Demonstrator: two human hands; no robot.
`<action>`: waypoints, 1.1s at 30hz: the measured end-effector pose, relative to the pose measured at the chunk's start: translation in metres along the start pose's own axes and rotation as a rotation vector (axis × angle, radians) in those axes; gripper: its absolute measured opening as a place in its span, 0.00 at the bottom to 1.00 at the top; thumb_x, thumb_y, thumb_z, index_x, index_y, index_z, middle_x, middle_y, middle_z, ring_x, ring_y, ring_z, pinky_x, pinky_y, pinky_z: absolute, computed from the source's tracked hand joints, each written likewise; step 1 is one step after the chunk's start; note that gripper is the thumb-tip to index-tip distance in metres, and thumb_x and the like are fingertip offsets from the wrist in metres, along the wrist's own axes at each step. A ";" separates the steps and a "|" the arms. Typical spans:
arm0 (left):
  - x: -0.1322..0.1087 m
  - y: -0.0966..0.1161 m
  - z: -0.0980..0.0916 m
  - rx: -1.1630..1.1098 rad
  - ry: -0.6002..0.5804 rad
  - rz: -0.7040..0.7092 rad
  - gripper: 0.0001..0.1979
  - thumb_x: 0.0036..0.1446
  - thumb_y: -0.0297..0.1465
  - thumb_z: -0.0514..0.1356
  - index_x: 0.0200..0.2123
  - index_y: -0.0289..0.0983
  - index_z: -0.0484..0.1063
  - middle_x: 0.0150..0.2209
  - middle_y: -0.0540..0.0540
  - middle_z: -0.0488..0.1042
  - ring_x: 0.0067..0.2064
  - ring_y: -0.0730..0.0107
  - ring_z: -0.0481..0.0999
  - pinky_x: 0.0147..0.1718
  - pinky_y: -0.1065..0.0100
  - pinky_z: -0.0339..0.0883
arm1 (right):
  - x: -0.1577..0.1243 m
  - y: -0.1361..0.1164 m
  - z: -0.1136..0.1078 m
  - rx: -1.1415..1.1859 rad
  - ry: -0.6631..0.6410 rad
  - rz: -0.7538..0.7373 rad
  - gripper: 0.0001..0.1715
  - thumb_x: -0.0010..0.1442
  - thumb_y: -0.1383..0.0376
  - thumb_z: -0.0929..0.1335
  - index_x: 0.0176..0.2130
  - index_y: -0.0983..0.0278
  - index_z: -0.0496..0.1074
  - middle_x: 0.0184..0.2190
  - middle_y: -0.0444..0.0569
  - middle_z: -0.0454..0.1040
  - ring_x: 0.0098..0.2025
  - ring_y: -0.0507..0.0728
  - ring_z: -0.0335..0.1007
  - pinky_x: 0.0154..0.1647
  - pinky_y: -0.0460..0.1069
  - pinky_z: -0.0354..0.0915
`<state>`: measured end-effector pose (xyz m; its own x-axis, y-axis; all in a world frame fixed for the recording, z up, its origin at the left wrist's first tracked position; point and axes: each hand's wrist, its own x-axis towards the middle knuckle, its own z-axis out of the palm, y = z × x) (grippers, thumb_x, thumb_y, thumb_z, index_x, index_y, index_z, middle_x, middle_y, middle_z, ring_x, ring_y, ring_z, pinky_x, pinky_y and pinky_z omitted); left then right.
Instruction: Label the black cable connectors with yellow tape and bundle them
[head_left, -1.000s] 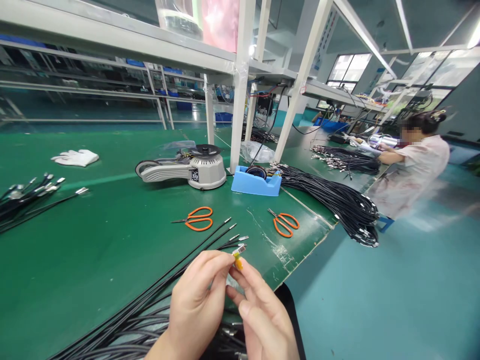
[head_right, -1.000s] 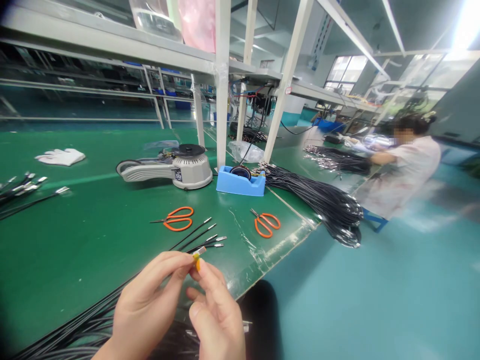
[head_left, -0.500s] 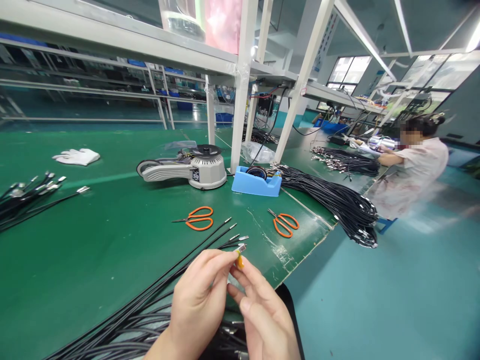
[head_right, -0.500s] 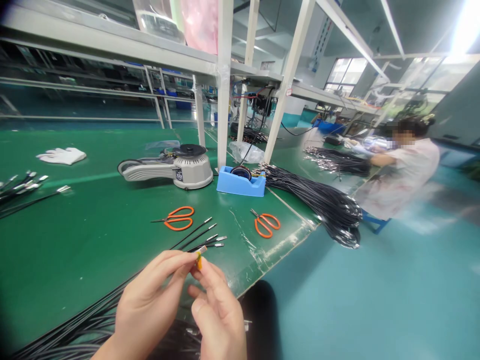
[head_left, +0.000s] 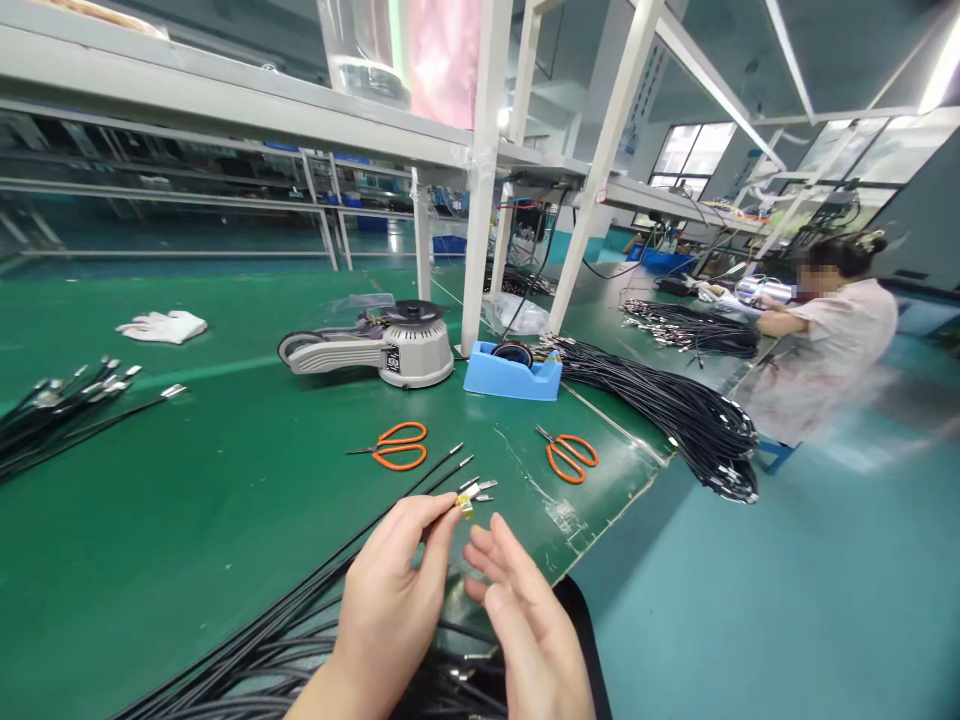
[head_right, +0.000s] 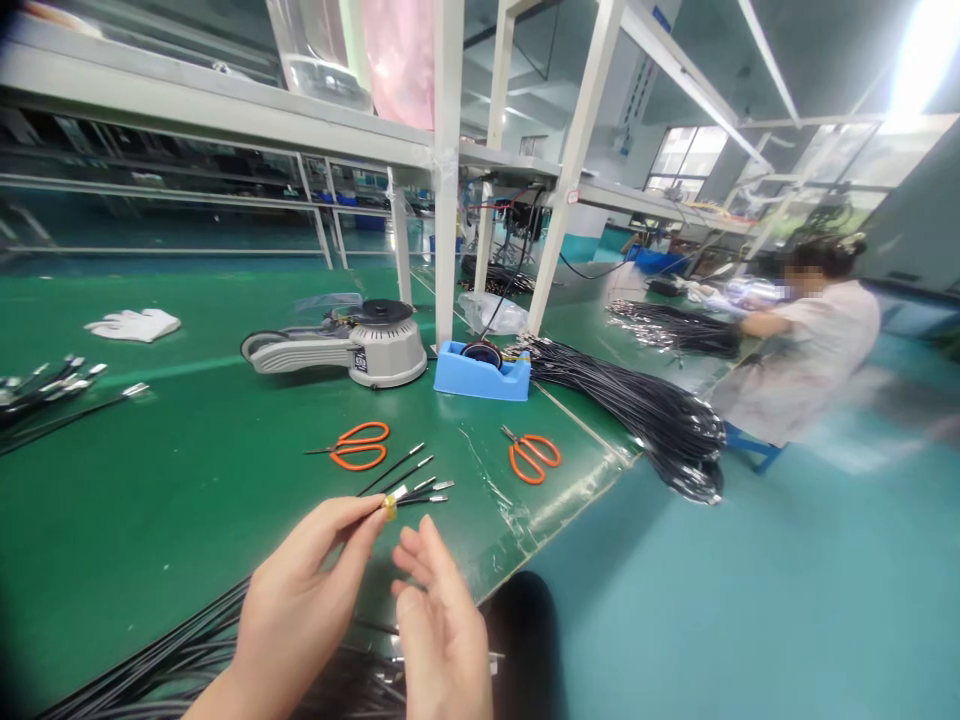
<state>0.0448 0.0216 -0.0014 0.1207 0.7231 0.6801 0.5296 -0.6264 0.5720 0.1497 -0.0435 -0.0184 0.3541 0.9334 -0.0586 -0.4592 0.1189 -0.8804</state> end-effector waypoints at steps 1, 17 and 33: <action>0.000 0.000 0.001 0.009 -0.004 0.017 0.06 0.60 0.25 0.57 0.39 0.39 0.71 0.35 0.50 0.76 0.36 0.75 0.76 0.38 0.75 0.69 | 0.001 -0.004 0.000 -0.052 0.012 -0.008 0.26 0.56 0.51 0.70 0.51 0.61 0.73 0.48 0.55 0.76 0.49 0.63 0.73 0.48 0.55 0.70; -0.001 0.008 -0.001 0.047 -0.041 0.097 0.07 0.59 0.23 0.57 0.40 0.36 0.70 0.37 0.49 0.72 0.38 0.75 0.73 0.41 0.77 0.66 | 0.025 -0.023 0.006 -0.407 -0.063 -0.083 0.14 0.58 0.55 0.67 0.31 0.65 0.69 0.26 0.46 0.71 0.30 0.54 0.67 0.32 0.47 0.67; 0.001 0.012 -0.005 0.047 -0.052 0.058 0.05 0.59 0.24 0.58 0.38 0.37 0.71 0.32 0.51 0.71 0.33 0.76 0.72 0.34 0.76 0.66 | 0.020 -0.029 0.000 -0.369 -0.029 -0.067 0.16 0.58 0.54 0.67 0.39 0.64 0.71 0.30 0.46 0.72 0.33 0.54 0.69 0.35 0.47 0.67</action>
<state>0.0472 0.0139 0.0083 0.1947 0.7010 0.6861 0.5590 -0.6540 0.5097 0.1700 -0.0278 0.0059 0.3478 0.9375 0.0134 -0.1097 0.0549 -0.9924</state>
